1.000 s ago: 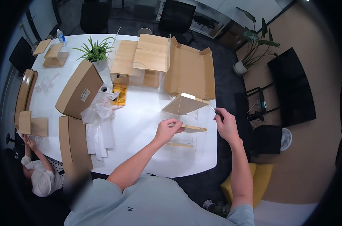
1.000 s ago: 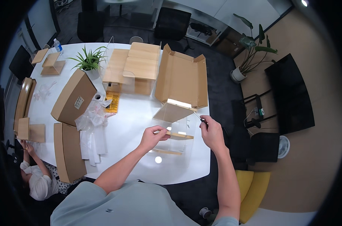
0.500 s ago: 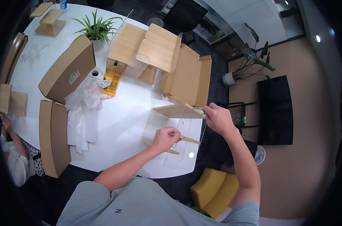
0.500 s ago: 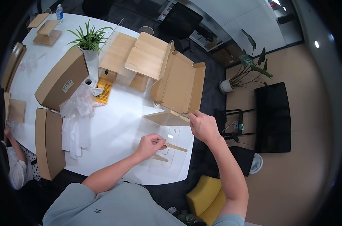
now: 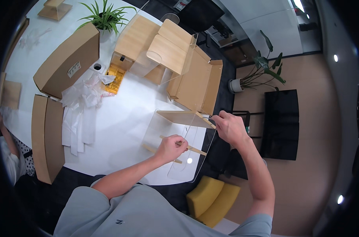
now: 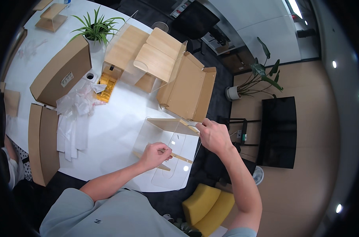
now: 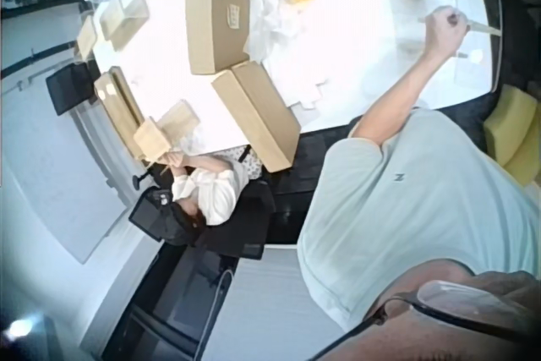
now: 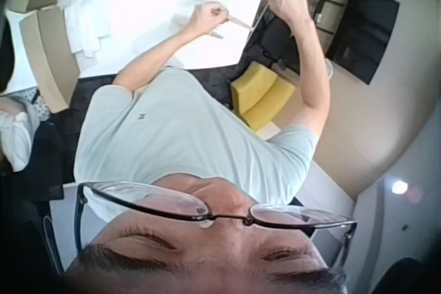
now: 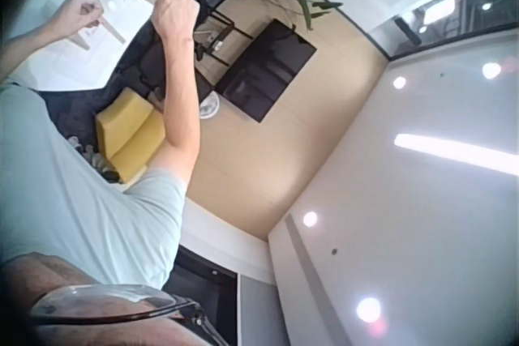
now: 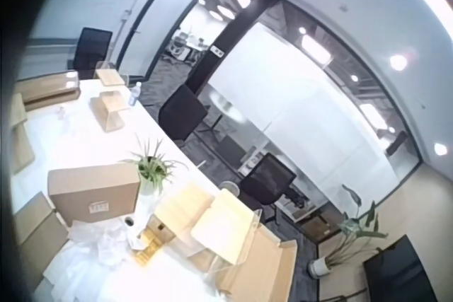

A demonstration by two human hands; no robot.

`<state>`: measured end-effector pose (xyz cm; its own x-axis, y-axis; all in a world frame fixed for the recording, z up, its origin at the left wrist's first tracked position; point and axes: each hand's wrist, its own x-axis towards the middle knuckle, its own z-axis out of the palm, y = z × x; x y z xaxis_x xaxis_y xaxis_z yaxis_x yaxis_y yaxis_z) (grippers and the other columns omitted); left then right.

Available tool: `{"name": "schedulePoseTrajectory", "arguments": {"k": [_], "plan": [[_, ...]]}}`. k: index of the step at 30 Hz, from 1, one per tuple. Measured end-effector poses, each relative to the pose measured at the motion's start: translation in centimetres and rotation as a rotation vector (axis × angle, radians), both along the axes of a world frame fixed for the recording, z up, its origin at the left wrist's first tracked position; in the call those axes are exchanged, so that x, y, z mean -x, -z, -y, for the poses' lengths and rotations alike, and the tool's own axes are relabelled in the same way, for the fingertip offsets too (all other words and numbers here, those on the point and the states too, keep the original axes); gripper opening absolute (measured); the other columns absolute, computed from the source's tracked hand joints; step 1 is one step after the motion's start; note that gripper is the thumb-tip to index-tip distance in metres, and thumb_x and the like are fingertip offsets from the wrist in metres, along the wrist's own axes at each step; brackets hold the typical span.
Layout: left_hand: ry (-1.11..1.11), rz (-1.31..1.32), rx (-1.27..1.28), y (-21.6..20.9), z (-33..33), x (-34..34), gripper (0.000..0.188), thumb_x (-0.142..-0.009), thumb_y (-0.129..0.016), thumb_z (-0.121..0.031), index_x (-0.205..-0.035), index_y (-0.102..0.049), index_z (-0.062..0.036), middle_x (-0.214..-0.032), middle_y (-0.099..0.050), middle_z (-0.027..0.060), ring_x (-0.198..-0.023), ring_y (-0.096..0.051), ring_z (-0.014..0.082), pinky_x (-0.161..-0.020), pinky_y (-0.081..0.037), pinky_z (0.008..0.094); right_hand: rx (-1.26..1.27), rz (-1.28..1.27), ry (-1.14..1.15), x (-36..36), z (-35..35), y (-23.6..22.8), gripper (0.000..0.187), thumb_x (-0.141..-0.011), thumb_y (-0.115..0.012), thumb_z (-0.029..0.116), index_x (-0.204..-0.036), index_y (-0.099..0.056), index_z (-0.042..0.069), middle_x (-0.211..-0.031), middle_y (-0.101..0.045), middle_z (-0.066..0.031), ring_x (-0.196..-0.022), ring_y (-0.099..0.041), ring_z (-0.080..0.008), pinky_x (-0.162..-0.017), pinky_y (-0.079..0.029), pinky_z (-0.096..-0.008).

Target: The person assembles a small wooden structure on a white table using a screwdriver. They insert wooden dowels into pre-drilled holes and tighten screws to secure the pieces together.

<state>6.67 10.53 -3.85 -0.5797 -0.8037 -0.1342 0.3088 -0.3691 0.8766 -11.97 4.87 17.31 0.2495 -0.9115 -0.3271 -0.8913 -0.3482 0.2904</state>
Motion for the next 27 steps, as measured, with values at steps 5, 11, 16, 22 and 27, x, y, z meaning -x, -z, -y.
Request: {"name": "schedulePoseTrajectory", "arguments": {"k": [5,11,16,22,27], "plan": [[-0.003,0.0,0.008,-0.2,0.1,-0.1,0.02,-0.099,-0.069,-0.008,-0.087,-0.071,0.0072,-0.081,-0.076,0.009,-0.079,-0.08,0.018,-0.069,-0.062,0.0258,-0.02,-0.039,-0.012,-0.1,0.2,0.0,0.014,-0.082,-0.07,0.007,-0.096,-0.072,0.007,-0.092,-0.067,-0.0084,-0.084,-0.072,-0.0268,-0.065,-0.058,-0.0404],[-0.01,-0.012,0.008,0.0,0.0,-0.1,0.02,-0.099,-0.068,-0.008,-0.088,-0.071,0.0074,-0.081,-0.076,0.0091,-0.08,-0.08,0.0184,-0.069,-0.062,0.0257,-0.045,-0.126,-0.166,-0.1,0.6,-0.2,0.015,-0.08,-0.071,0.009,-0.095,-0.069,0.008,-0.092,-0.062,-0.007,-0.087,-0.066,-0.0234,-0.065,-0.058,-0.0368],[0.004,0.01,0.002,0.0,0.2,-0.1,0.019,-0.1,-0.068,-0.008,-0.088,-0.071,0.0073,-0.082,-0.076,0.0097,-0.08,-0.08,0.019,-0.068,-0.063,0.0261,-0.022,-0.154,-0.403,0.1,1.2,-0.5,0.017,-0.082,-0.07,0.012,-0.098,-0.068,0.007,-0.095,-0.057,-0.0053,-0.09,-0.062,-0.0204,-0.066,-0.057,-0.033],[0.003,-0.008,-0.015,0.4,0.4,-0.2,0.021,-0.1,-0.068,-0.01,-0.088,-0.071,0.007,-0.082,-0.077,0.0099,-0.08,-0.08,0.0189,-0.068,-0.063,0.0267,-0.022,-0.181,-0.472,0.1,1.6,-0.5,0.017,-0.083,-0.069,0.013,-0.099,-0.068,0.006,-0.096,-0.057,-0.0047,-0.091,-0.062,-0.019,-0.066,-0.056,-0.0312],[0.019,0.003,-0.023,-0.2,0.5,-0.6,0.022,-0.1,-0.068,-0.011,-0.088,-0.071,0.0075,-0.082,-0.076,0.0102,-0.081,-0.08,0.0187,-0.069,-0.062,0.0258,-0.058,-0.145,-0.347,0.0,1.7,-0.5,0.015,-0.082,-0.07,0.012,-0.097,-0.068,0.008,-0.094,-0.059,-0.0055,-0.087,-0.064,-0.0208,-0.063,-0.057,-0.0339]]}}
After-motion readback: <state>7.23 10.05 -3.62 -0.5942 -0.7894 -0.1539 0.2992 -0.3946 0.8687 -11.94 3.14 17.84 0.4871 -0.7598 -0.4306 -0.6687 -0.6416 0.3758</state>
